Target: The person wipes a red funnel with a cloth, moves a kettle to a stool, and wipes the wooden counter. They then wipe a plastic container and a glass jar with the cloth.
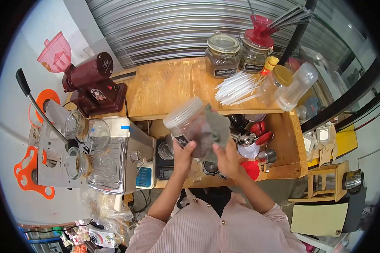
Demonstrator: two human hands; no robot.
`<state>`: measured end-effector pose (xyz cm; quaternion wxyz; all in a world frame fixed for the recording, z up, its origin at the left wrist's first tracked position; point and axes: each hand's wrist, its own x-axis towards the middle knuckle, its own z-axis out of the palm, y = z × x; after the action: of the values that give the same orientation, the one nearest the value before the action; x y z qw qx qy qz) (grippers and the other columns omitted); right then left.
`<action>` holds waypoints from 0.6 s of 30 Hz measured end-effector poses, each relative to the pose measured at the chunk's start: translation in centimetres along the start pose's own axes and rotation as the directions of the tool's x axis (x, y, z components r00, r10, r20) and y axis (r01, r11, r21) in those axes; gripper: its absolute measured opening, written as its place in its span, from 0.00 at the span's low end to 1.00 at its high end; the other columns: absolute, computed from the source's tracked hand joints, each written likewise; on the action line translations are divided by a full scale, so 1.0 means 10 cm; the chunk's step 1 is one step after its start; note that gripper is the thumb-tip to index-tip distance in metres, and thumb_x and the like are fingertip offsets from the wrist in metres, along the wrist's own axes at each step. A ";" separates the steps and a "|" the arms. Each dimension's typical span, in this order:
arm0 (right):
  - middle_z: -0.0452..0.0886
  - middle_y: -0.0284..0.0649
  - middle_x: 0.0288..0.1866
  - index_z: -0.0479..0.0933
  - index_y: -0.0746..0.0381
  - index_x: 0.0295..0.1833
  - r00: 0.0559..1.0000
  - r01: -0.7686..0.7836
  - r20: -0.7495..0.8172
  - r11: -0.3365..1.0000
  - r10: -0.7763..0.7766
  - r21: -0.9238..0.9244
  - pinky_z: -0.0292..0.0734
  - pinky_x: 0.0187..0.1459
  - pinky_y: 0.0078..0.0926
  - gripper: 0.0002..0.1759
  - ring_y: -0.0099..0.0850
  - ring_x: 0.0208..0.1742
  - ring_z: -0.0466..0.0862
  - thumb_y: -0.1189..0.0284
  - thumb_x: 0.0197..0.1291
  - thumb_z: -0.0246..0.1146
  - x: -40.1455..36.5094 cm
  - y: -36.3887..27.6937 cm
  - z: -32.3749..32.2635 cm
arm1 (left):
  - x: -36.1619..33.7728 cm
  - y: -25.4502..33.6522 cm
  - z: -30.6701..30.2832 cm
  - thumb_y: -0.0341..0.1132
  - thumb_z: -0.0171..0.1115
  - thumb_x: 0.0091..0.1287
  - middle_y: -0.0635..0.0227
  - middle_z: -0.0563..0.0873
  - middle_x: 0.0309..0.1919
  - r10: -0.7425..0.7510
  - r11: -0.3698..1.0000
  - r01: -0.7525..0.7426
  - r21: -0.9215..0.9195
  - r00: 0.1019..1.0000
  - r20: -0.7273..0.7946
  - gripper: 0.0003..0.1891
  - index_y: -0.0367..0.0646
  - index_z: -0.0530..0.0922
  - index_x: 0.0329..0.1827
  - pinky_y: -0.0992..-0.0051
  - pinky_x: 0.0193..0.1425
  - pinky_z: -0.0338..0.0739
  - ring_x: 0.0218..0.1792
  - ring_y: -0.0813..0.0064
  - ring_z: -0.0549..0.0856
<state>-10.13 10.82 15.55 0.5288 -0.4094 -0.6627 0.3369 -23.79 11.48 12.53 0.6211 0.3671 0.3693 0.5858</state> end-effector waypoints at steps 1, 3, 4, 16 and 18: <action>0.61 0.53 0.63 0.65 0.70 0.56 0.988 0.157 0.026 0.979 -0.155 -0.131 0.52 0.64 0.39 0.23 0.46 0.66 0.59 0.66 0.60 0.50 0.07 -0.02 0.01 | 0.01 -0.04 0.02 0.55 0.61 0.54 0.59 0.65 0.60 0.066 0.988 -0.057 0.143 0.996 -0.063 0.43 0.39 0.53 0.66 0.70 0.62 0.61 0.60 0.69 0.66; 0.56 0.57 0.66 0.65 0.70 0.56 0.936 0.351 0.104 0.886 -0.335 -0.303 0.47 0.65 0.48 0.26 0.51 0.69 0.51 0.66 0.54 0.55 0.07 0.06 0.02 | 0.04 -0.10 0.01 0.53 0.53 0.61 0.60 0.66 0.59 0.144 0.953 -0.104 0.286 0.982 -0.120 0.37 0.39 0.53 0.66 0.71 0.61 0.61 0.59 0.70 0.67; 0.56 0.56 0.66 0.64 0.71 0.57 0.934 0.357 0.087 0.889 -0.347 -0.288 0.46 0.65 0.45 0.26 0.51 0.69 0.51 0.67 0.55 0.53 0.05 0.10 0.02 | 0.07 -0.12 -0.02 0.54 0.48 0.64 0.61 0.67 0.58 0.147 0.952 -0.107 0.285 0.981 -0.125 0.35 0.40 0.53 0.66 0.71 0.61 0.61 0.58 0.70 0.68; 0.69 0.42 0.55 0.63 0.68 0.59 0.747 -0.454 -0.087 0.601 0.659 0.658 0.57 0.60 0.25 0.27 0.30 0.58 0.67 0.58 0.64 0.48 0.00 0.24 0.20 | -0.06 -0.15 -0.08 0.58 0.63 0.51 0.61 0.62 0.59 0.391 0.901 -0.397 0.176 0.918 0.068 0.48 0.37 0.49 0.66 0.71 0.64 0.56 0.61 0.70 0.64; 0.72 0.37 0.54 0.67 0.62 0.57 0.695 -0.477 0.110 0.340 0.711 0.810 0.64 0.57 0.24 0.26 0.27 0.55 0.71 0.54 0.62 0.49 0.00 0.24 0.17 | -0.16 -0.08 0.04 0.58 0.67 0.45 0.61 0.61 0.60 0.404 0.895 -0.406 0.186 0.913 0.054 0.52 0.38 0.49 0.65 0.69 0.64 0.57 0.61 0.69 0.63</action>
<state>-11.39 11.90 13.07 0.5719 -0.3858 -0.1660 0.7046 -23.14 9.86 12.06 0.4497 0.4986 0.3354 0.6608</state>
